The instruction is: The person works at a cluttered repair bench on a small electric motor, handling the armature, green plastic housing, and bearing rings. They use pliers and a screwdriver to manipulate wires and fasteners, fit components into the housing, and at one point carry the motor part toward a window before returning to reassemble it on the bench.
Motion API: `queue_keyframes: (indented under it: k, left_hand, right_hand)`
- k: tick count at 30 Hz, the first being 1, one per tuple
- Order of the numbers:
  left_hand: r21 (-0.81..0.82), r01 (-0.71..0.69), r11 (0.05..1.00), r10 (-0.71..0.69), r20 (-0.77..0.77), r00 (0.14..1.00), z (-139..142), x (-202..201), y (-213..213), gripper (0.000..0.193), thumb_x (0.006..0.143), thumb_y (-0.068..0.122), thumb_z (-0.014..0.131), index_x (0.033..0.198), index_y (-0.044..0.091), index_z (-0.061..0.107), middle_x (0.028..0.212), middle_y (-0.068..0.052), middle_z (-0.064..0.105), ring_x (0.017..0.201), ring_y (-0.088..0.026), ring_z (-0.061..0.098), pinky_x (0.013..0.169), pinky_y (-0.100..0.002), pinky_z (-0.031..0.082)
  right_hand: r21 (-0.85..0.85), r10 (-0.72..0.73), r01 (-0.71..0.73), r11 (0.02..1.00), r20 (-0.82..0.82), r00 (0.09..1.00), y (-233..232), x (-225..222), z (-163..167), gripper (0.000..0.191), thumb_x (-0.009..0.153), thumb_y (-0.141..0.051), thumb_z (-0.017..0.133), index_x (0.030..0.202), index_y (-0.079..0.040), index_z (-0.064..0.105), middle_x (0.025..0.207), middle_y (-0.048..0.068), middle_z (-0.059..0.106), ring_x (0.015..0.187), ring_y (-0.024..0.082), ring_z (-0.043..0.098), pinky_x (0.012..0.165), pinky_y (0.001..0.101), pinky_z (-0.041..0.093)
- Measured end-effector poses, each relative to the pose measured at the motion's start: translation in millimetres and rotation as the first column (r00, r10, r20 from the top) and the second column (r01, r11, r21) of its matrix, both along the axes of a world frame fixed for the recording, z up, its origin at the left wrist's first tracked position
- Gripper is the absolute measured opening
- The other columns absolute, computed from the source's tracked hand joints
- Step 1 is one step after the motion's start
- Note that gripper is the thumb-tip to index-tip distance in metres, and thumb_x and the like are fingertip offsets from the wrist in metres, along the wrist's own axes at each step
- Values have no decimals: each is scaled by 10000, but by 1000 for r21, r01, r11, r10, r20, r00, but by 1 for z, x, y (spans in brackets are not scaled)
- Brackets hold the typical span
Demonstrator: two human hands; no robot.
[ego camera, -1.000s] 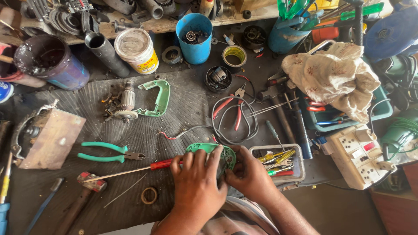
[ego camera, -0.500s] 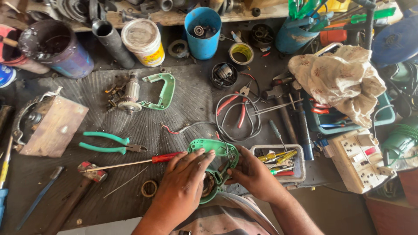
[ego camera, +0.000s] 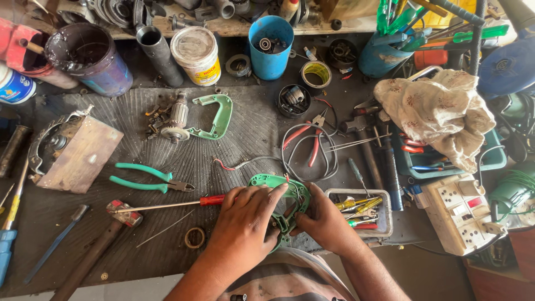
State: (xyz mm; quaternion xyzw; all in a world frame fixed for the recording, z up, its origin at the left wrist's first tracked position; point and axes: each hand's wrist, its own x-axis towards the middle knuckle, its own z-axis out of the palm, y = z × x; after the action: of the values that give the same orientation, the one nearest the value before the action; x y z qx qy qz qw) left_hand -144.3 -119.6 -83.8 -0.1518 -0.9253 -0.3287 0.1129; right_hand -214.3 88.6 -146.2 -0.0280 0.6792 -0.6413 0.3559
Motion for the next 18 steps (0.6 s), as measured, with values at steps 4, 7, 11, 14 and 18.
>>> queue_keyframes:
  k: [4,7,11,14,18]
  left_hand:
    - [27,38,999,-38,33,999,4,-4,-6,911,670,128,841,1478,47,427,1211,-147,633,1223,-331,552,1057,-506,352]
    - [55,41,998,-44,44,998,8,-5,-10,941,674,126,844,1506,49,411,1217,-153,632,1230,-333,550,1060,-500,352]
    - [59,14,998,-16,42,999,9,-6,-11,952,658,121,846,1503,63,413,1218,-138,640,1226,-320,560,1062,-496,348]
    - [5,-4,1000,4,53,999,7,-8,-10,949,612,127,850,1464,77,436,1182,-120,645,1189,-309,574,1050,-493,352]
    - [-58,-23,998,25,24,999,6,-10,-10,923,648,167,854,1475,99,449,1163,-90,653,1114,-284,588,1022,-473,372]
  right_hand:
    - [-58,-27,26,998,-15,1000,1,3,-9,653,863,82,565,1473,34,334,1088,143,673,891,188,734,708,360,672]
    - [-41,-89,88,995,-23,996,1,6,-19,661,870,73,565,1484,24,325,1087,134,676,900,189,733,729,363,672]
    - [-1,-95,95,996,-23,995,3,3,-34,670,890,63,567,1504,15,304,1053,158,690,853,230,734,724,378,657]
    - [-58,-75,74,996,-16,997,6,-3,-42,653,888,65,566,1493,38,323,1071,153,689,885,218,731,739,379,663]
    - [-51,-70,68,996,-33,997,9,-10,-48,667,869,76,568,1491,31,333,1061,151,694,875,218,732,719,384,662]
